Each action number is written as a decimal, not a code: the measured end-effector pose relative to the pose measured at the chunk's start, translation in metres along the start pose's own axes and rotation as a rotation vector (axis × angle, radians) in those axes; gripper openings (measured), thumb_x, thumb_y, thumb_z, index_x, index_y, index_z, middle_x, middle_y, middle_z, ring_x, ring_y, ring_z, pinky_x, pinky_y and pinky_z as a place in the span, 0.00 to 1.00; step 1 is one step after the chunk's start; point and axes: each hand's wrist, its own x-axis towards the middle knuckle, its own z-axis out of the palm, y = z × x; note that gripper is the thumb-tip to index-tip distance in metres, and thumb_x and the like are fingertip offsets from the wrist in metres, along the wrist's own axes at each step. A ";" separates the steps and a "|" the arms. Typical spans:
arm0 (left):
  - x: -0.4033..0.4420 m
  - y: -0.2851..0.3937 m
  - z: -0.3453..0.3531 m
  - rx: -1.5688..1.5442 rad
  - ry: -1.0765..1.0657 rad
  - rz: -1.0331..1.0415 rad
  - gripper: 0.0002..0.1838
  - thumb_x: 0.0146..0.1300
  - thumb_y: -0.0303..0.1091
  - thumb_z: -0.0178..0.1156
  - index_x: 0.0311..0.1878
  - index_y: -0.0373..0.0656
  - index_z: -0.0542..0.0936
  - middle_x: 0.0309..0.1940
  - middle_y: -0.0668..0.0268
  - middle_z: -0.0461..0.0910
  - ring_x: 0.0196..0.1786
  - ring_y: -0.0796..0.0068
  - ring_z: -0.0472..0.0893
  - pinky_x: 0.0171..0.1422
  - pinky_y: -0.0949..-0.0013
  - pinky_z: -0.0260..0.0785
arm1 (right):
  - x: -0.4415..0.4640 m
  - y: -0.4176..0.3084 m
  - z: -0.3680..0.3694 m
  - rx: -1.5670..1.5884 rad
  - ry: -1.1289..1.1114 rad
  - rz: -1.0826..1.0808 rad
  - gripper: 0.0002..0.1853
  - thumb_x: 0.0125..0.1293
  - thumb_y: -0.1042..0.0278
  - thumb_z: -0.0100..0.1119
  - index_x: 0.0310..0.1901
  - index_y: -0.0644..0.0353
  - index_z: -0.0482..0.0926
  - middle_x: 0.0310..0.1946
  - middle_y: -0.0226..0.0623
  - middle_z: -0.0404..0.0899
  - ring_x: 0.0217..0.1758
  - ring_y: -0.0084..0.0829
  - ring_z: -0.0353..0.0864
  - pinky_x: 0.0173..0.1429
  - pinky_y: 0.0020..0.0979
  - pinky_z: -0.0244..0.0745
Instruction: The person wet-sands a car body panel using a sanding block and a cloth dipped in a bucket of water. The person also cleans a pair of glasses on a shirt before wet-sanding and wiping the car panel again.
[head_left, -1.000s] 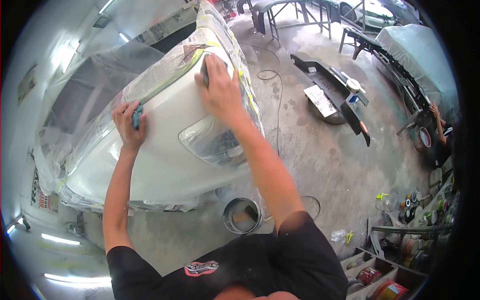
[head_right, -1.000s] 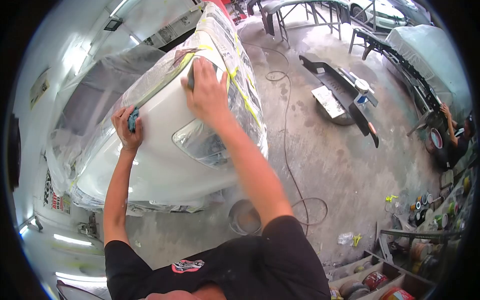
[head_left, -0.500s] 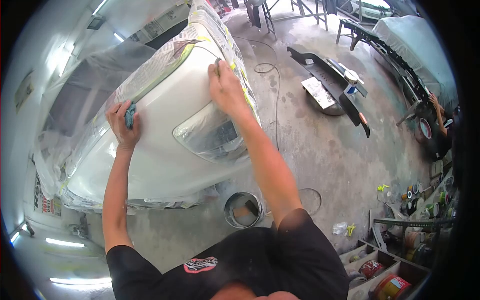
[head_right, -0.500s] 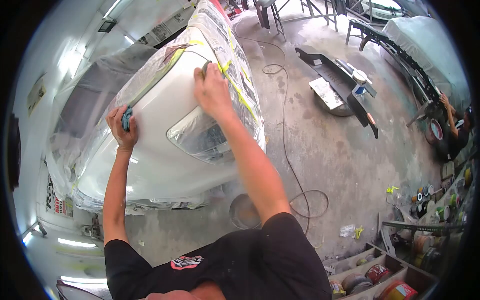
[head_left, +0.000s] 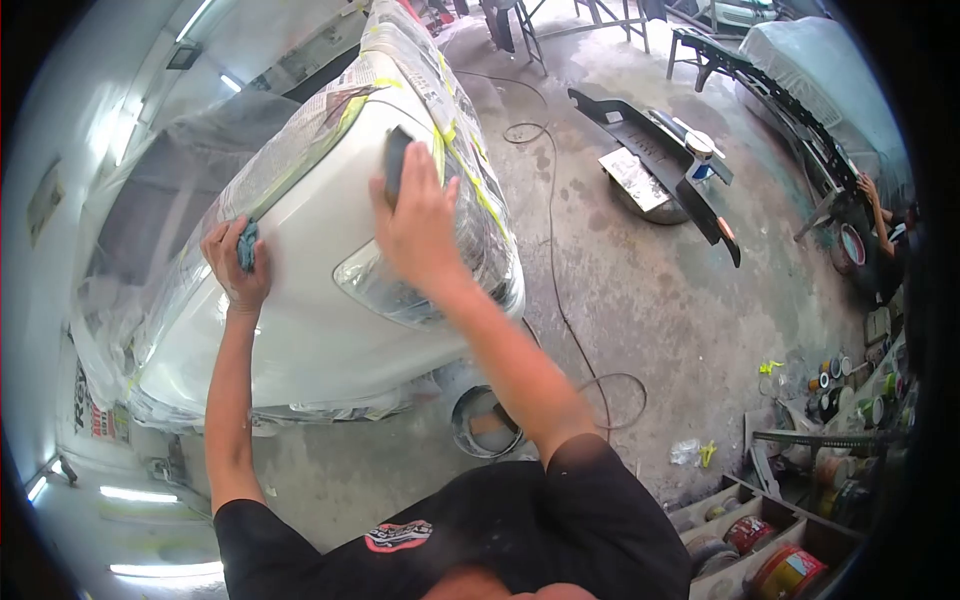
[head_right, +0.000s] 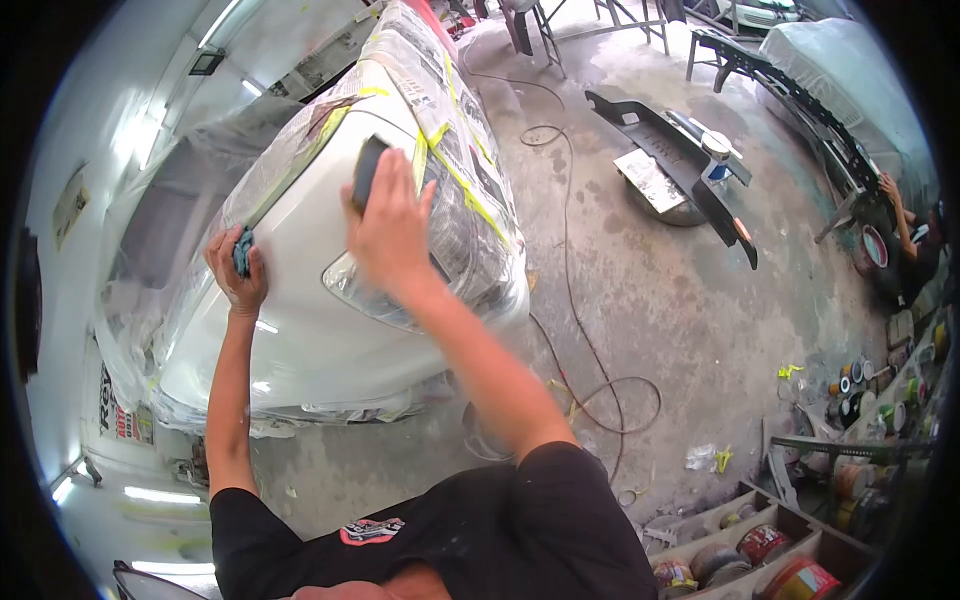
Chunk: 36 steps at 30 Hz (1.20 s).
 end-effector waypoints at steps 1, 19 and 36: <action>-0.002 0.000 -0.003 -0.005 -0.005 -0.004 0.20 0.68 0.39 0.65 0.59 0.41 0.77 0.49 0.56 0.80 0.53 0.55 0.75 0.61 0.53 0.63 | 0.020 0.005 -0.002 -0.024 -0.046 0.072 0.34 0.79 0.50 0.45 0.70 0.78 0.61 0.70 0.67 0.65 0.75 0.60 0.64 0.76 0.68 0.51; 0.025 0.015 -0.023 -0.316 -0.031 -0.175 0.15 0.58 0.34 0.71 0.49 0.46 0.83 0.41 0.58 0.82 0.47 0.55 0.82 0.53 0.55 0.75 | -0.043 -0.043 0.055 -0.490 -0.042 -0.413 0.38 0.75 0.56 0.54 0.80 0.62 0.52 0.82 0.49 0.47 0.84 0.52 0.47 0.78 0.69 0.42; -0.107 -0.101 -0.114 -0.545 0.070 -0.247 0.17 0.66 0.49 0.63 0.41 0.43 0.82 0.39 0.58 0.83 0.43 0.54 0.83 0.47 0.53 0.76 | -0.130 -0.148 0.227 -0.549 -0.453 -0.636 0.33 0.73 0.60 0.55 0.77 0.59 0.61 0.79 0.45 0.59 0.83 0.44 0.55 0.82 0.62 0.37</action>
